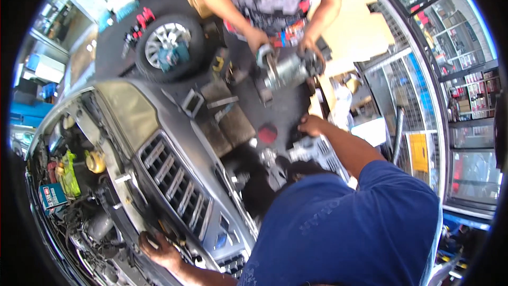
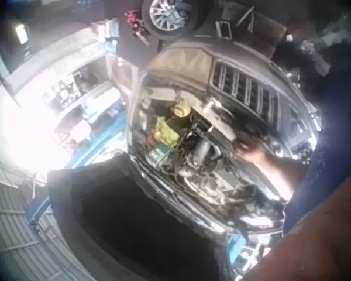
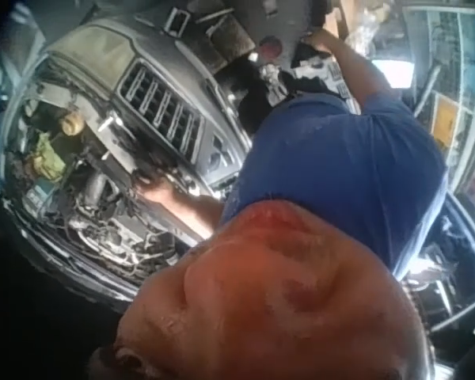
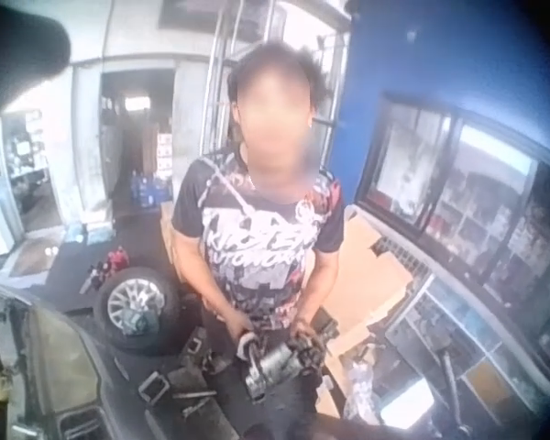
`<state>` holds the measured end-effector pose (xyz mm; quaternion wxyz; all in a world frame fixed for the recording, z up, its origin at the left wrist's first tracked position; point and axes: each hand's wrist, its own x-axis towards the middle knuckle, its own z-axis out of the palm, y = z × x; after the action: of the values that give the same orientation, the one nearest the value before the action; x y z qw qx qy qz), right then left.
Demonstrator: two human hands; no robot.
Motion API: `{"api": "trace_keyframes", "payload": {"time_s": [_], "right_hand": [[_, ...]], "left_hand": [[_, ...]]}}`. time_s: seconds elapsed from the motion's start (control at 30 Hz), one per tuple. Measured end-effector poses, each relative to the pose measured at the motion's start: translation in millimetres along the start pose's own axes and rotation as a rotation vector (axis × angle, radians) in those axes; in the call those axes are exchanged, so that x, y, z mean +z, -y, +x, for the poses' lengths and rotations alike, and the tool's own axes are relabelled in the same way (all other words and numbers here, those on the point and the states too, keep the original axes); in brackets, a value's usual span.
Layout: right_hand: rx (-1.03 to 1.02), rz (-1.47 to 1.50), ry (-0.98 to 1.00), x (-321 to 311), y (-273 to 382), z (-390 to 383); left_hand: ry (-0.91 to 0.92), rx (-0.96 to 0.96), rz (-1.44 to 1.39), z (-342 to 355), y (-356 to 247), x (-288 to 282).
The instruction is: Cleaning and assembling automotive engine components including a turbocharger housing.
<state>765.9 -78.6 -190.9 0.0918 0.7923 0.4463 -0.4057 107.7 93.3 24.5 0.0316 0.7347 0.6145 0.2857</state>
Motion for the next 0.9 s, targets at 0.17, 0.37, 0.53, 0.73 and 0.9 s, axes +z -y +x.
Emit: {"api": "trace_keyframes", "payload": {"time_s": [0.17, 0.37, 0.53, 0.73, 0.9], "right_hand": [[-0.118, 0.044, -0.064, -31.5, 11.5, 14.2], [-0.436, -0.278, 0.064, -5.6, -40.8, 102.6], [-0.395, -0.072, -0.155, 38.1, -51.6, 180.1], [-0.549, 0.117, -0.073, 51.4, -89.6, 122.9], [-0.353, 0.806, -0.359, 21.6, -156.2, 101.4]], "left_hand": [[-0.246, 0.081, -0.368, 36.5, -6.7, 13.2], [-0.543, 0.199, -0.364, 123.0, -80.9, -40.5], [-0.449, 0.37, -0.315, 63.6, -184.9, 10.9], [0.078, 0.199, -0.672, -7.7, -262.7, 144.7], [0.348, 0.227, -0.62, -23.3, -328.0, 243.4]]}}
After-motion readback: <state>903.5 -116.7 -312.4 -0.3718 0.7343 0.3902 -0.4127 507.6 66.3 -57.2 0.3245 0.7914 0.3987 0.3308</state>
